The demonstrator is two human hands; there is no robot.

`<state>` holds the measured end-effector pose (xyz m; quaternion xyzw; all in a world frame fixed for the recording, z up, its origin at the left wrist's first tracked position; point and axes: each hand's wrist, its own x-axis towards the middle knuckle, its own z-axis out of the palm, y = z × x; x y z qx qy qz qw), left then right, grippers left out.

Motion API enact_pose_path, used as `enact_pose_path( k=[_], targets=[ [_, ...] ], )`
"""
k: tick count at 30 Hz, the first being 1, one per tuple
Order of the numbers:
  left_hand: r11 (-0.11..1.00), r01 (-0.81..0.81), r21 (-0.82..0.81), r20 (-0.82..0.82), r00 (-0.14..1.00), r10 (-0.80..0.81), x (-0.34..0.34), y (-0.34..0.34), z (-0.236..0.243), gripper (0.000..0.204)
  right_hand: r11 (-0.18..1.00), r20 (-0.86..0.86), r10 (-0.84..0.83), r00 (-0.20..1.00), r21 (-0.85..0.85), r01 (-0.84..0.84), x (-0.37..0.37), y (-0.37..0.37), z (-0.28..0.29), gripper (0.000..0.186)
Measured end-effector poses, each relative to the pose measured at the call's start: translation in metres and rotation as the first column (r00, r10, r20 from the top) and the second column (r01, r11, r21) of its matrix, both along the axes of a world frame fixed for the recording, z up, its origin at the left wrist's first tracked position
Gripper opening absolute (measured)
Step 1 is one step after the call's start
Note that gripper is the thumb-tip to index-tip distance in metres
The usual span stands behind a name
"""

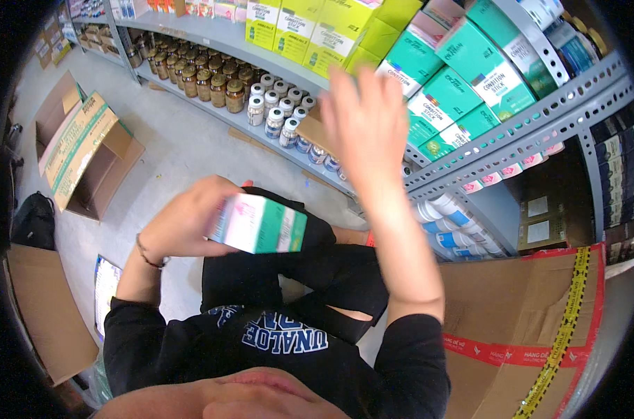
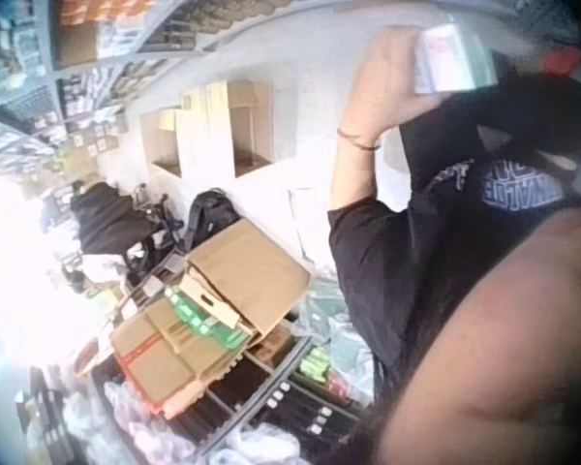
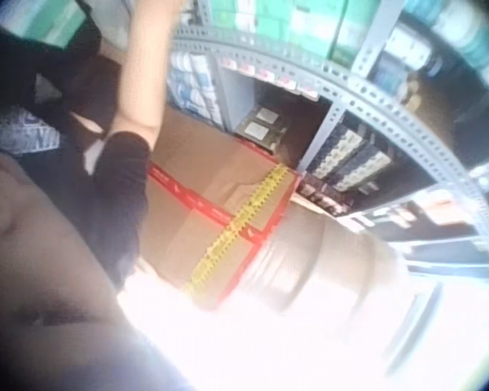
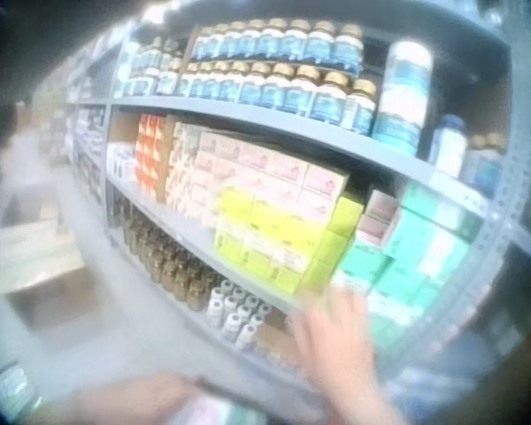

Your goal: The person sits on the floor in a warehouse aisle and restocks shelves by taking small boxes from a larger cardboard carton and placing them onto metal shelving units. They handle multiple boxes, arranging them in rows on the shelf.

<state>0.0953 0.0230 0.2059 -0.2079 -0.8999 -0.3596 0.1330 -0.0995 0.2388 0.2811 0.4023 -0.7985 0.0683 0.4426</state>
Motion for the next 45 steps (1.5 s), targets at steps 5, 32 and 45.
enact_pose_path(
  k=[5,32,45],
  targets=[
    [0.991,0.134,-0.005,0.012,0.991,-0.134,-0.006,0.014,-0.017,0.057,0.72,-0.26,-0.523,0.812,0.374,0.584,-0.076,-0.003,0.079,0.045],
    [0.988,0.117,0.098,0.127,0.983,-0.129,-0.004,-0.01,-0.042,0.072,0.562,-0.526,-0.487,0.697,0.423,0.711,-0.135,-0.003,0.073,0.024],
    [0.991,0.116,0.07,0.152,0.98,-0.125,-0.011,-0.003,-0.035,0.074,0.358,-0.341,-0.406,0.848,0.794,0.491,-0.082,0.005,0.036,0.018]
  ],
)
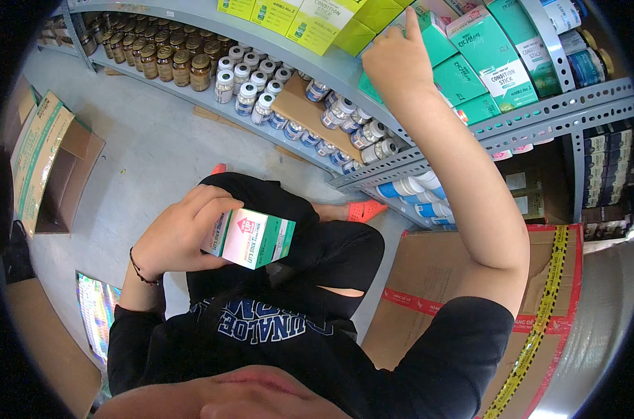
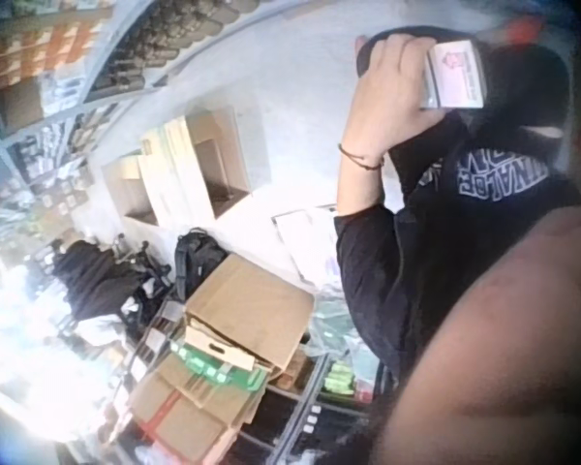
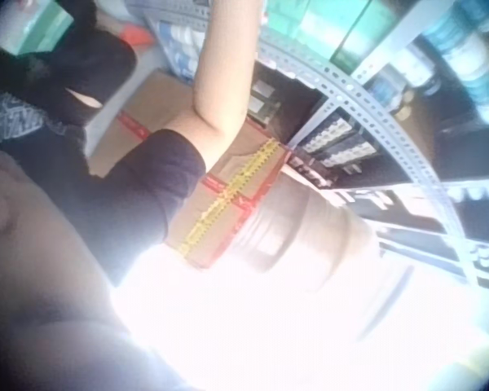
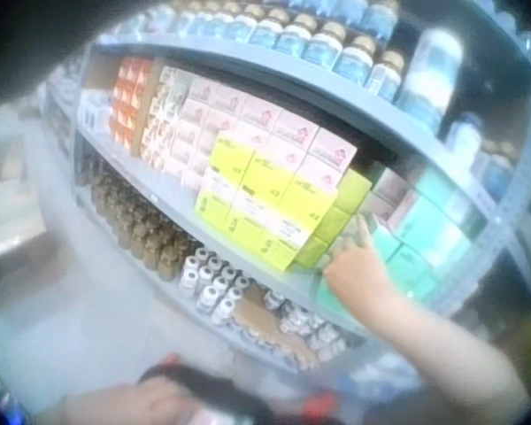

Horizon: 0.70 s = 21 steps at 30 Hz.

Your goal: The person sits on the floor in a warehouse aisle and restocks shelves by taking small boxes from a larger cardboard carton and placing them onto metal shelving units. They handle multiple boxes, arranging them in rows on the shelf.

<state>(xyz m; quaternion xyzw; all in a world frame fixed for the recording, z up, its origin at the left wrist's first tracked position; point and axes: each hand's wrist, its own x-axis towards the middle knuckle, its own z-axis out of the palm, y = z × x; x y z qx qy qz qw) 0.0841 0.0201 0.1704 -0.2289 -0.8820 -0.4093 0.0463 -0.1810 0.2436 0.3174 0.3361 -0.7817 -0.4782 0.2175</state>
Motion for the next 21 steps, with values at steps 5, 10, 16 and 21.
enact_pose_path(
  k=[5,10,16,21],
  targets=[
    [1.0,0.014,-0.017,-0.027,1.0,-0.015,-0.001,0.0,0.01,0.072,0.983,-0.126,0.177,0.976,-0.029,-0.182,0.006,0.017,-0.006,0.033],
    [0.999,-0.03,-0.04,-0.077,0.997,0.027,-0.002,-0.003,0.014,0.071,0.726,0.549,0.583,0.598,-0.682,-0.082,0.117,0.007,-0.019,0.069],
    [0.999,0.013,-0.051,-0.114,0.993,-0.019,-0.022,-0.002,0.023,0.072,0.57,0.651,0.741,0.166,-0.739,0.359,0.17,0.016,-0.088,0.082],
    [0.999,-0.043,0.015,-0.107,0.993,0.044,-0.023,0.0,0.025,0.096,0.405,0.521,0.801,0.296,-0.835,0.373,0.149,0.028,-0.082,0.061]
  ],
)
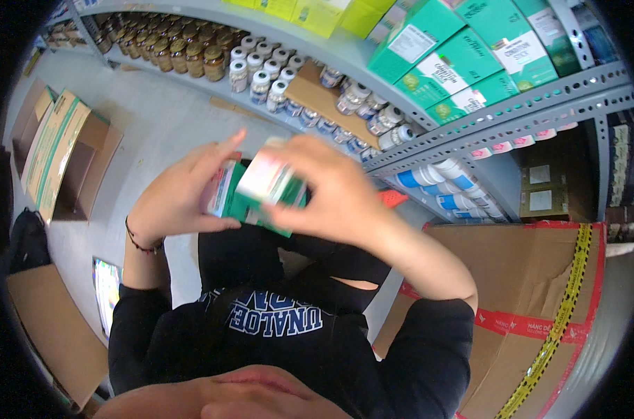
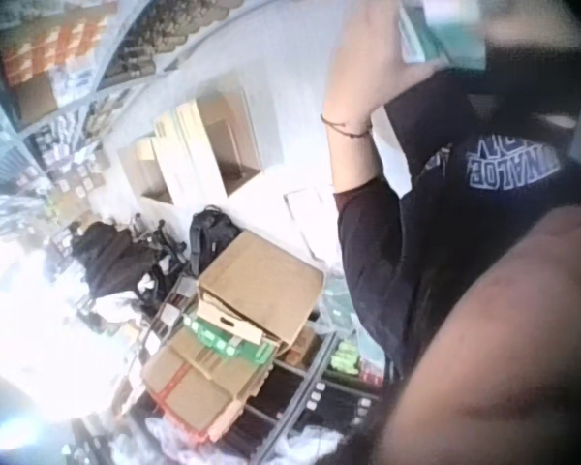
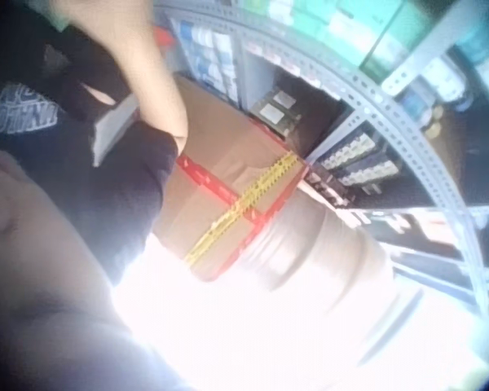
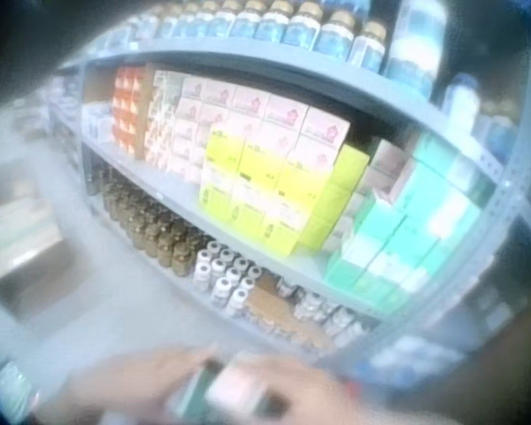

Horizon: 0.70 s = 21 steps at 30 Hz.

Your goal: The person sits on the floor in a warehouse aisle and restocks shelves by taking small boxes from a larger cardboard carton and placing them onto metal shelving units. They handle multiple boxes, arranging them in rows on the shelf.

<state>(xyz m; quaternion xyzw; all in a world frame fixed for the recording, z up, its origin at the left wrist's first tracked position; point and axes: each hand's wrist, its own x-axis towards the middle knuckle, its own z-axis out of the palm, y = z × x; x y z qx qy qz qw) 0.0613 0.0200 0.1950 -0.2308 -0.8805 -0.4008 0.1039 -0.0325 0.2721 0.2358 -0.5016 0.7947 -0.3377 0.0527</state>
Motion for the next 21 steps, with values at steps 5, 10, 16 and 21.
enact_pose_path(
  k=[5,10,16,21],
  targets=[
    [0.997,-0.051,-0.052,0.033,0.998,0.053,0.001,-0.007,-0.001,0.098,0.949,0.119,-0.215,0.969,-0.208,0.236,-0.041,0.01,0.068,0.057],
    [0.998,-0.055,-0.025,0.023,0.998,0.055,-0.001,-0.004,-0.002,0.09,0.968,-0.248,-0.142,0.958,-0.235,0.083,-0.099,-0.009,0.134,0.056],
    [0.998,-0.034,0.053,0.048,0.998,0.032,-0.005,-0.009,-0.012,0.084,0.965,-0.553,-0.102,0.827,0.146,0.217,-0.109,-0.013,0.185,0.048],
    [0.996,-0.064,0.065,0.083,0.995,0.058,-0.002,-0.012,-0.014,0.081,0.805,-0.744,-0.153,0.65,0.288,0.519,-0.133,-0.022,0.168,0.054]
  ],
)
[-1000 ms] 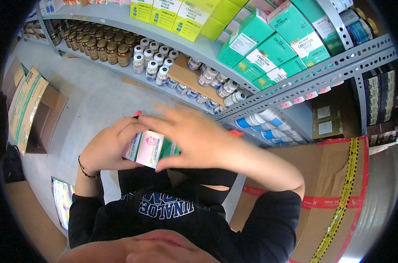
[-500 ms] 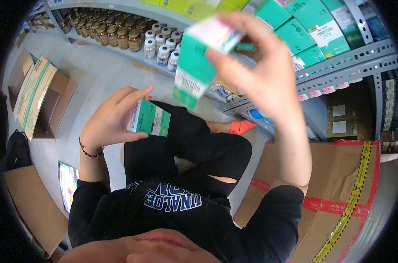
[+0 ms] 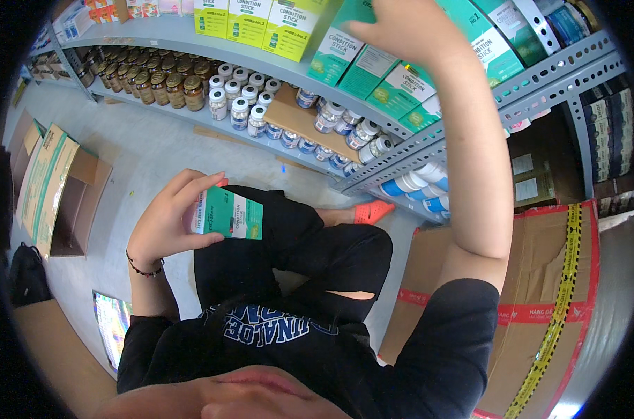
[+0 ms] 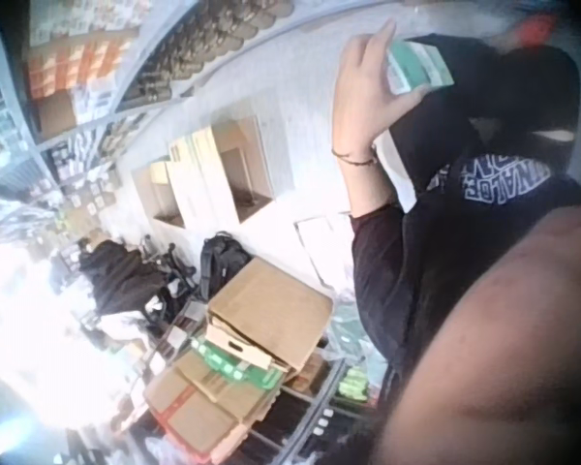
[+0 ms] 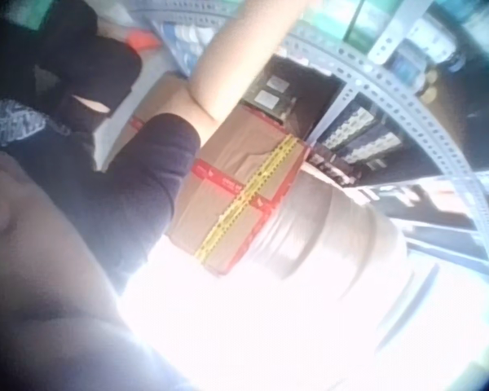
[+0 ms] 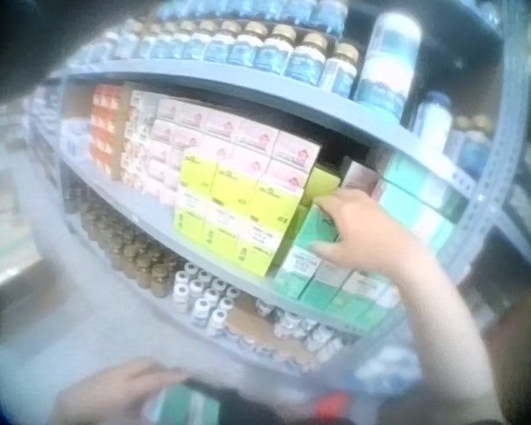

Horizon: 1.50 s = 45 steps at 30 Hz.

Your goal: The person sits on the floor in a warehouse aisle and restocks shelves by taking small boxes from a larger cardboard carton and placing them onto metal shelving units. They handle multiple boxes, arranging them in rows on the shelf.

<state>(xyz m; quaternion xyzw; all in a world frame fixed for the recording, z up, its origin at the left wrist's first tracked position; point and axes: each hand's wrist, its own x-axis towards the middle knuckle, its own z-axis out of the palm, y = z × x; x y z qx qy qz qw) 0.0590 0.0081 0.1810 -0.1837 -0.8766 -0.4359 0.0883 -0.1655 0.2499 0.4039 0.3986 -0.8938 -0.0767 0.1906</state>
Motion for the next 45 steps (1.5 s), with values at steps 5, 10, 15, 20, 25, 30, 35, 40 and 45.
enact_pose_path(
  k=[5,10,15,20,25,30,35,40,45],
  targets=[
    [1.0,0.005,0.024,-0.001,1.0,-0.005,-0.002,0.0,-0.003,0.079,0.976,-0.421,-0.112,0.9,0.124,0.179,0.001,-0.014,-0.029,0.071],
    [1.0,-0.014,0.013,0.01,1.0,0.014,0.001,0.0,-0.002,0.079,0.984,-0.507,-0.108,0.855,0.07,0.166,-0.013,-0.004,-0.039,0.077],
    [0.999,-0.028,0.026,0.0,1.0,0.028,0.003,-0.002,-0.007,0.078,0.95,-0.637,-0.219,0.739,0.032,0.309,-0.018,0.009,-0.051,0.083],
    [0.999,-0.016,0.032,-0.013,1.0,0.016,0.002,-0.001,-0.007,0.077,0.972,-0.613,-0.185,0.768,0.0,0.234,0.007,0.01,-0.048,0.089],
    [1.0,0.005,0.003,0.013,1.0,-0.005,-0.003,0.0,-0.007,0.08,0.97,-0.567,-0.151,0.81,0.071,0.231,0.011,0.01,-0.042,0.093],
    [1.0,0.021,-0.012,-0.026,0.999,-0.022,-0.005,0.005,-0.001,0.078,0.957,-0.468,-0.113,0.876,0.188,0.223,0.009,0.014,-0.026,0.088],
    [0.999,0.022,0.029,-0.009,1.0,-0.022,0.001,0.0,0.016,0.08,0.992,-0.474,0.116,0.873,0.097,-0.08,-0.032,0.045,-0.018,0.077],
    [0.94,-0.34,0.024,0.062,0.939,0.338,0.037,-0.038,0.024,0.081,0.978,-0.481,0.208,0.852,0.084,-0.191,-0.027,0.058,-0.014,0.073],
    [0.735,-0.625,-0.264,0.022,0.758,0.652,0.067,-0.084,-0.022,0.078,0.923,-0.545,0.377,0.749,0.29,-0.253,0.016,0.065,-0.063,0.09]
  ],
)
